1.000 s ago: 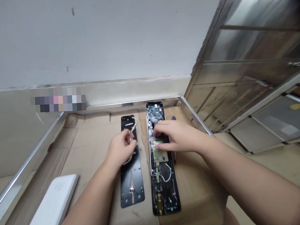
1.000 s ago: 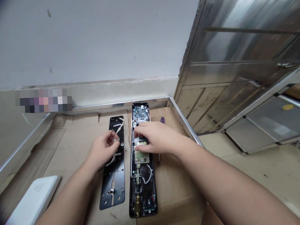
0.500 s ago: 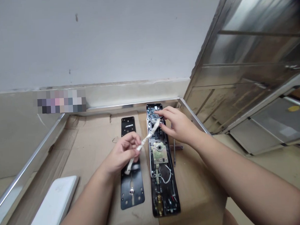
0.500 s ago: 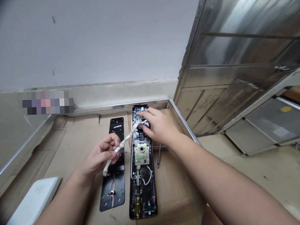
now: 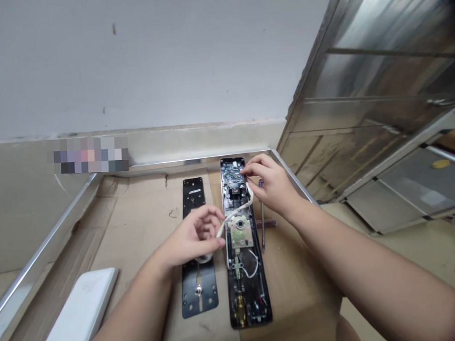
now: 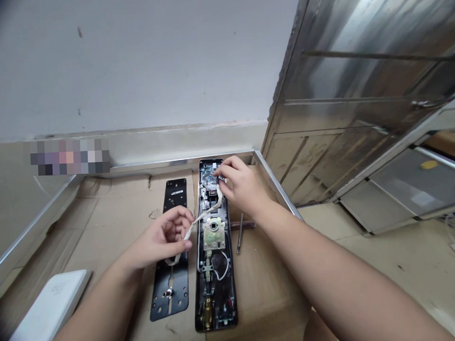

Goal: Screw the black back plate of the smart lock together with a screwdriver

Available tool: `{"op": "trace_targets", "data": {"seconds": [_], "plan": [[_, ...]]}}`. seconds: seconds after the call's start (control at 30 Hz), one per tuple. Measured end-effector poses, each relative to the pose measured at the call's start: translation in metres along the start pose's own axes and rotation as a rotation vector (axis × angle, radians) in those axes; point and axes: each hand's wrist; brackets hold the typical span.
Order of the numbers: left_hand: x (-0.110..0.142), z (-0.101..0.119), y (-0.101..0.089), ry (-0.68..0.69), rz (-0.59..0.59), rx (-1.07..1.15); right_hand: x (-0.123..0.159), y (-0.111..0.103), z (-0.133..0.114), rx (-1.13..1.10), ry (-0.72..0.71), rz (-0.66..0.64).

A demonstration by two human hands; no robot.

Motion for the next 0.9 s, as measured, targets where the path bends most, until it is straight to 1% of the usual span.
{"op": "trace_targets", "data": {"seconds": [0.13, 0.37, 0.53, 0.63, 0.8, 0.9], "plan": [[-0.0022, -0.0038, 0.0039, 0.008, -0.011, 0.009, 0.0008, 0.0023, 0.0023, -0.002, -0.072, 0.041], [-0.004, -0.004, 0.0051, 0.017, 0.006, -0.123, 0.0012, 0.0063, 0.0047, 0.005, -0.113, -0.009], [-0.005, -0.0052, 0.0051, 0.012, 0.015, -0.195, 0.0028, 0.008, 0.0052, 0.023, -0.107, -0.053], [-0.0057, -0.0043, 0.0055, 0.014, 0.033, -0.198, 0.0031, 0.0082, 0.0047, 0.01, -0.111, -0.035], [-0.0063, -0.0019, 0.0041, 0.067, 0.103, -0.202, 0.0015, 0.0077, 0.0028, -0.11, -0.09, -0.054], [-0.0057, -0.0024, 0.0029, 0.103, 0.137, -0.197, 0.0014, 0.0072, 0.0014, -0.164, -0.057, -0.021]]}}
Point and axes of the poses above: each hand's wrist, its own x-axis away from the middle knuckle, its own y-axis out of the palm, z = x × y, and after that the axes turned 4 degrees about y, right-handed
